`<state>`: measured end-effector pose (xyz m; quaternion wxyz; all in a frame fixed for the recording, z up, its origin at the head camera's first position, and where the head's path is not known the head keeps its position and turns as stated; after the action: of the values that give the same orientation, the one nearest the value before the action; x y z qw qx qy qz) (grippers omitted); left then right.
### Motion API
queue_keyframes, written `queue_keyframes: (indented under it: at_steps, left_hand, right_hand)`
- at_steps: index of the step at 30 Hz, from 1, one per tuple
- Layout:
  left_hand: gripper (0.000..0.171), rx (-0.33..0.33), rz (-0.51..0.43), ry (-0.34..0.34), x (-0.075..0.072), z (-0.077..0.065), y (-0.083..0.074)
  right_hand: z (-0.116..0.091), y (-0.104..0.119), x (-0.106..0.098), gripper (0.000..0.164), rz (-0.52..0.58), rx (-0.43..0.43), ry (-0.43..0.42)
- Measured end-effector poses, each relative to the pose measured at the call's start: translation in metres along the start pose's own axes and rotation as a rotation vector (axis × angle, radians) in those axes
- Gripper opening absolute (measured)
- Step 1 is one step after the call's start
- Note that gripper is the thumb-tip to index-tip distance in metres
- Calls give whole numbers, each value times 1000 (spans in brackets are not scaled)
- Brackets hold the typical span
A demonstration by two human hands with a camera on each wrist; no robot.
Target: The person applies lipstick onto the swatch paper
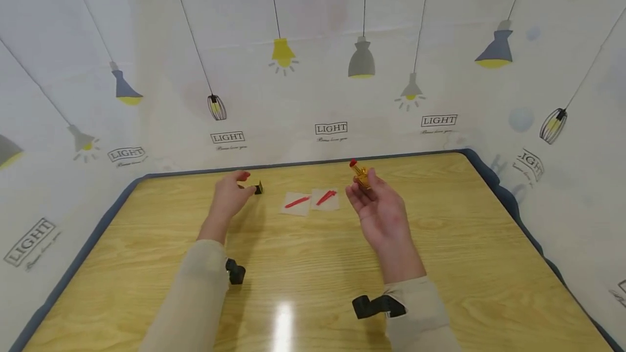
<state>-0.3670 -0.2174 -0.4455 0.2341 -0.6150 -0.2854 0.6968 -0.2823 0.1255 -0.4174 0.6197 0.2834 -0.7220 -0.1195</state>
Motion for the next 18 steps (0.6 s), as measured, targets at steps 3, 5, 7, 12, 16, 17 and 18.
queue_keyframes:
  at_steps: [3, 5, 7, 12, 16, 17, 18]
  left_hand:
    - [55, -32, 35, 7, 10, 7, 3]
    - [57, -36, 59, -8, 13, 8, 1]
    - [55, -6, 92, -43, 14, 8, -4]
    - [45, 144, -8, -117, 18, -4, -38]
    - [40, 280, -343, -22, 30, -22, -75]
    - [39, 303, -428, 24, 35, -26, -85]
    - [39, 319, -509, 75, 40, -31, -94]
  right_hand:
    - [2, 0, -1, 27, -14, -2, -8]
    - [3, 0, -2, 26, -23, -3, -14]
    - [5, 0, -3, 25, -28, -4, -18]
    - [9, -3, -3, 19, -23, 3, -17]
    - [15, -11, 0, 19, -28, 23, -20]
    - [16, -14, 1, 19, -29, 30, -19]
    - [17, -17, 2, 19, -31, 36, -18]
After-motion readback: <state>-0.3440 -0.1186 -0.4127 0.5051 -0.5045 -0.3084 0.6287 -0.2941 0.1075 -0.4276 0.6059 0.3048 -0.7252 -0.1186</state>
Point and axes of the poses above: each hand's wrist, its own z-axis towards the middle knuckle, its own x-axis out of the palm, y = z × x, the point moved 6 cm from there along z, towards the middle knuckle, and after that the axes turned 3 degrees about x, right-handed, at the moved point
